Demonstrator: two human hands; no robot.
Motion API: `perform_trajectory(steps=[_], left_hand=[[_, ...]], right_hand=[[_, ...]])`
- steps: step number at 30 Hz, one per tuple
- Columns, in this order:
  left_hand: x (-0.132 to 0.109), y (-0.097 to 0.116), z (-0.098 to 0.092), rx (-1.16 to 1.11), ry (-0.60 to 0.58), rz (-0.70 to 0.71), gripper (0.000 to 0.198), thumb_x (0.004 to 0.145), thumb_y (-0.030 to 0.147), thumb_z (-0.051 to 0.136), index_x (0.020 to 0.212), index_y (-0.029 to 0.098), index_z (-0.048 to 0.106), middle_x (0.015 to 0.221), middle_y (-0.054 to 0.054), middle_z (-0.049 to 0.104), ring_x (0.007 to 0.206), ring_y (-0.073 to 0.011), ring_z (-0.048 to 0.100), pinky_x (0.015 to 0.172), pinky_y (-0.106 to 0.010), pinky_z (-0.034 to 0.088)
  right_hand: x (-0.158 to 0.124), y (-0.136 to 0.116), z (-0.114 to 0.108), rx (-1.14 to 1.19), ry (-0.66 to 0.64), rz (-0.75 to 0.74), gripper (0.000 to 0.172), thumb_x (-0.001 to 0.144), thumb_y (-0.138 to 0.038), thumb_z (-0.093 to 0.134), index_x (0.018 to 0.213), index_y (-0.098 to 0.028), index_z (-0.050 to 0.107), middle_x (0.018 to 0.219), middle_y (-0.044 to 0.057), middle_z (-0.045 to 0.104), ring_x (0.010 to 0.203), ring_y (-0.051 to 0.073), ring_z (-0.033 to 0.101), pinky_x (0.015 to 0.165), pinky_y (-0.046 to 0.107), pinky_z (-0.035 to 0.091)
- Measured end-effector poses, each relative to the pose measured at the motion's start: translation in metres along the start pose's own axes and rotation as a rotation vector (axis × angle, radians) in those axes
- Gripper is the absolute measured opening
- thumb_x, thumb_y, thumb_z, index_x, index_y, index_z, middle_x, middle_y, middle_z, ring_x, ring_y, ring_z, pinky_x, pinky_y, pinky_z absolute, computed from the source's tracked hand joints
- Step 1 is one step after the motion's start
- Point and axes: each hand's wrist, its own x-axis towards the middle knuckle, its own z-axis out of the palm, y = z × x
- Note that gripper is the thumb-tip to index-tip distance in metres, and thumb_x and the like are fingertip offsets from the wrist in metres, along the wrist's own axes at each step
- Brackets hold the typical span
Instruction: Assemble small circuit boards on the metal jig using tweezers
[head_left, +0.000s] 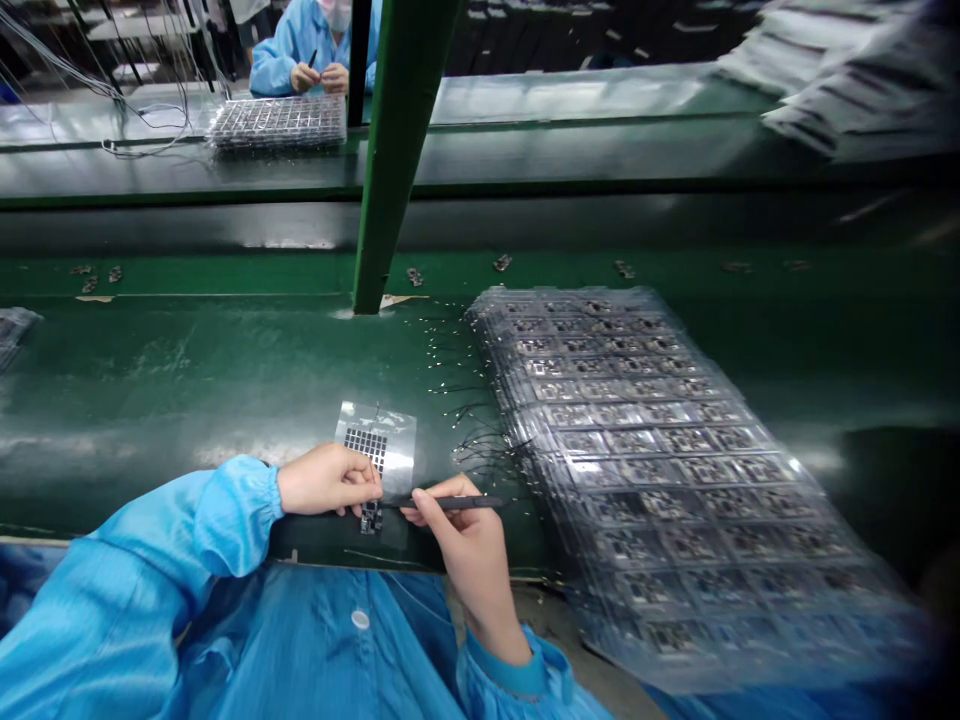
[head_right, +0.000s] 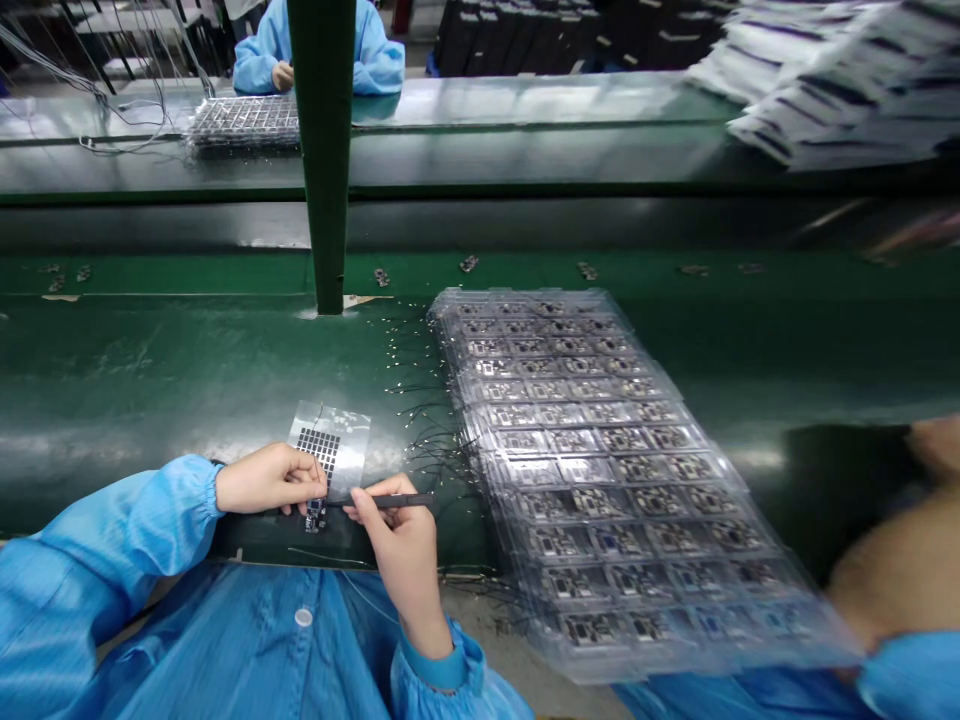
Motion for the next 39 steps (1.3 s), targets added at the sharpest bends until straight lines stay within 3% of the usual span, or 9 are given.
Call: perform_trajectory(steps=[39], left_hand=[[0.0012, -0.0048, -0.0008, 0.014, -0.021, 0.047, 0.017, 0.079, 0.029, 0.06, 0.079, 0.012, 0.06, 0.06, 0.0, 0.063, 0.053, -0.0106, 0.06, 0.047, -0.018, 0.047]], right_hand=[[0.0002, 0.0019, 0.003, 0.006, 0.005, 0.013, 0.029, 0.071, -0.044, 0.072, 0.064, -0.019, 0.058, 0.059, 0.001, 0.064, 0.057, 0.018, 0.065, 0.055, 0.028, 0.053]])
